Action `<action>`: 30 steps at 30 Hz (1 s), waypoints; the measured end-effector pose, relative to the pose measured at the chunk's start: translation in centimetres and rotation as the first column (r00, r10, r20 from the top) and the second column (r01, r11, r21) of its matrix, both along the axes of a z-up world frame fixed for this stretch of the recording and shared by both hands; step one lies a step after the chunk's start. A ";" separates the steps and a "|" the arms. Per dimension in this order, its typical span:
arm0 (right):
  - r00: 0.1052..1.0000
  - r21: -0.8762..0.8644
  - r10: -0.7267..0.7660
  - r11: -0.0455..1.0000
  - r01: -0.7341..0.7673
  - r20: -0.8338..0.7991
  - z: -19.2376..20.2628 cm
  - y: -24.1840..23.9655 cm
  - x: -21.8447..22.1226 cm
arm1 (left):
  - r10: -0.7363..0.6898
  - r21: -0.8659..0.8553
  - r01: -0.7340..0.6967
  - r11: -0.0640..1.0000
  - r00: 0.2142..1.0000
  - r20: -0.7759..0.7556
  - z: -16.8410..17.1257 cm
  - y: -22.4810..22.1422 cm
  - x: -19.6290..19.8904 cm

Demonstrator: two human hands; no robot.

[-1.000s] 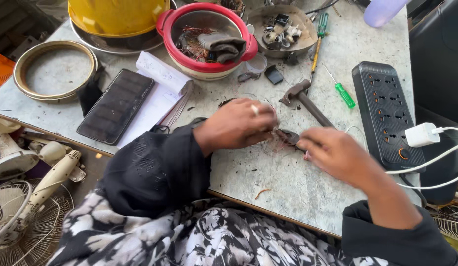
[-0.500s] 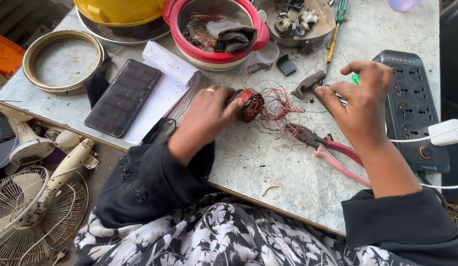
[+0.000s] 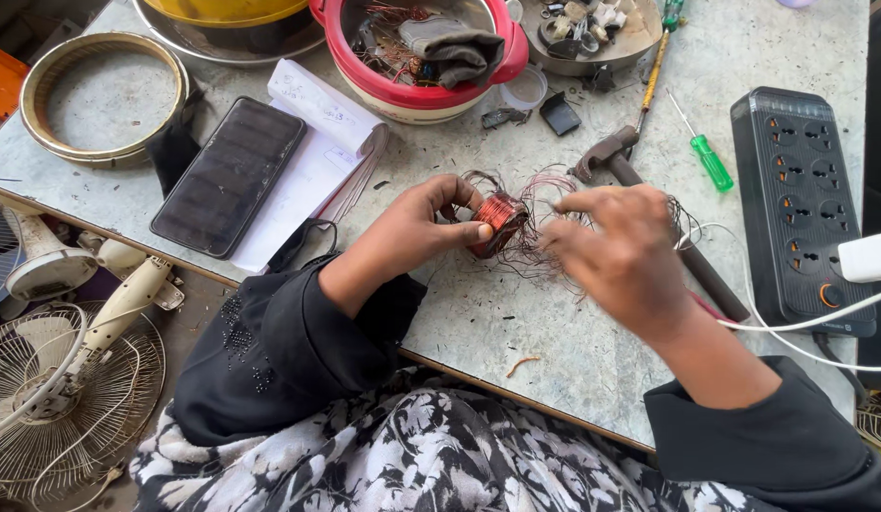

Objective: The person removes copper wire from an electrical motor core using a hammer, pliers, and wire cutters. They strike the core with the hammer to loosen parts, pull the wires out by hand, and snip them using the wire cutters.

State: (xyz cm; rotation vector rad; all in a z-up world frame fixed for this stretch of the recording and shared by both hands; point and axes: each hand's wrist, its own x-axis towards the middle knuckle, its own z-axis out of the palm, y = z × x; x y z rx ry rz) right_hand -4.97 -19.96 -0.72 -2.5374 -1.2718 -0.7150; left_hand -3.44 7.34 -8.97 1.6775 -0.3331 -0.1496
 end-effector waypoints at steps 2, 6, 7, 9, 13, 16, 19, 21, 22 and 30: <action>0.999 0.096 -0.048 0.994 0.050 -0.023 0.5 -1.0 0.3 | 0.002 -0.027 -0.001 1.000 1.000 0.014 -0.3 0.9 0.2; 0.963 0.384 -0.142 0.896 0.223 -0.229 2.0 -4.5 1.5 | -0.012 -0.165 0.014 0.986 1.000 0.011 -0.4 2.2 0.4; 0.942 0.458 -0.138 0.846 0.273 -0.306 2.1 -4.9 1.9 | -0.046 -0.247 0.041 0.968 0.999 -0.015 -0.3 2.3 0.5; 0.916 0.524 -0.058 0.805 0.277 -0.396 1.4 -4.5 2.8 | -0.096 -0.305 0.077 0.949 0.994 -0.049 -0.3 1.4 0.3; 0.816 0.427 -0.035 0.839 0.337 -0.577 2.1 -3.4 2.5 | -0.094 -0.249 0.052 0.967 0.983 -0.157 0.9 0.8 -0.3; 0.930 0.283 -0.045 0.946 0.157 -0.364 3.7 -3.2 0.3 | -0.129 -0.130 0.087 0.988 0.924 -0.360 2.3 1.3 -0.7; 0.992 0.263 -0.023 0.963 0.056 -0.127 4.2 -2.0 -1.3 | -0.155 -0.225 0.053 0.973 0.872 -0.465 3.6 1.6 -1.0; 0.989 0.175 0.093 0.982 -0.072 -0.112 3.7 -0.8 -1.3 | -0.193 -0.289 0.039 0.957 0.825 -0.531 4.1 1.4 -1.1; 0.982 0.130 0.152 0.982 -0.138 -0.108 3.3 -0.2 -1.1 | -0.214 -0.320 0.029 0.947 0.799 -0.561 4.2 1.2 -1.2; 0.922 -0.160 -0.190 0.954 0.256 0.338 -0.4 -2.0 3.2 | -0.322 -0.550 0.106 0.828 0.894 -0.313 3.4 1.0 -1.6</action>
